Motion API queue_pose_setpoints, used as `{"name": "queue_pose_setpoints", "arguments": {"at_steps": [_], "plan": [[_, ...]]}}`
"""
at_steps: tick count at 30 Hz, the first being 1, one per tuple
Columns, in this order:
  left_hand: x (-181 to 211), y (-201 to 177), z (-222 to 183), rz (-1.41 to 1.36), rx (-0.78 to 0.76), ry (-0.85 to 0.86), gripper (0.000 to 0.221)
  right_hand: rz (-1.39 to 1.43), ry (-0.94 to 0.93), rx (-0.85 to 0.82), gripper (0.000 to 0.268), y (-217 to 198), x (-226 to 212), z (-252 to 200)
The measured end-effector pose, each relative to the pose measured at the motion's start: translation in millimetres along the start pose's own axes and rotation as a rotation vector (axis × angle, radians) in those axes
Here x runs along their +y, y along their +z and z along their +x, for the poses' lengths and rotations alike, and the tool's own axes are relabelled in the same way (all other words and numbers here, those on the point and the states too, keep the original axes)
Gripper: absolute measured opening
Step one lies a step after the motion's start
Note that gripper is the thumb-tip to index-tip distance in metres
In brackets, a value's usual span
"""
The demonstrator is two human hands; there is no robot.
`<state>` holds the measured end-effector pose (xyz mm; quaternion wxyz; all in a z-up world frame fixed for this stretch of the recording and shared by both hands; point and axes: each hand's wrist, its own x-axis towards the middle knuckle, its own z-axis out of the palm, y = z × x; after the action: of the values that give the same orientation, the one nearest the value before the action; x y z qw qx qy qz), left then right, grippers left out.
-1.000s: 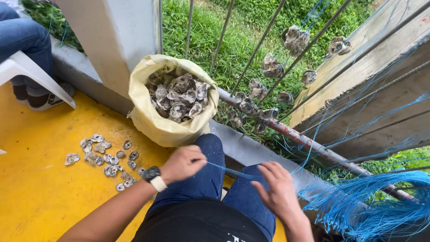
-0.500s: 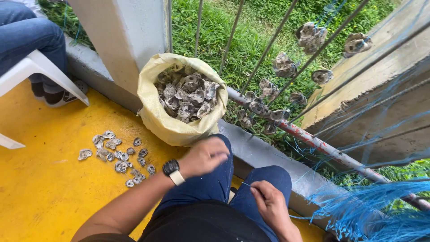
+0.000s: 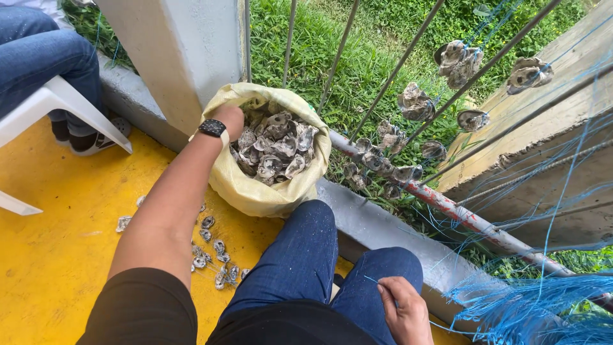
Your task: The recorder strings oyster shells onto blue plastic lines for use in aquaculture.
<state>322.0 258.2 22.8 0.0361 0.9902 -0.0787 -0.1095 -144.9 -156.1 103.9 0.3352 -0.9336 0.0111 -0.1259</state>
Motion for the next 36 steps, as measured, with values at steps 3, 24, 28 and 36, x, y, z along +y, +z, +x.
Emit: {"name": "queue_pose_setpoints", "arguments": {"at_steps": [3,24,28,36], "plan": [[-7,25,18,0.053,-0.044,0.005,0.027,-0.022,0.142,-0.068,0.011,1,5,0],[-6,18,-7,0.077,-0.227,-0.075,0.030,-0.016,0.160,-0.134,0.012,16,30,5],[-4,3,-16,0.090,-0.217,-0.054,0.029,-0.032,0.201,-0.150,0.011,14,31,2],[-8,-30,-46,0.069,0.013,0.108,0.015,-0.010,0.186,-0.101,0.012,10,27,4]]}}
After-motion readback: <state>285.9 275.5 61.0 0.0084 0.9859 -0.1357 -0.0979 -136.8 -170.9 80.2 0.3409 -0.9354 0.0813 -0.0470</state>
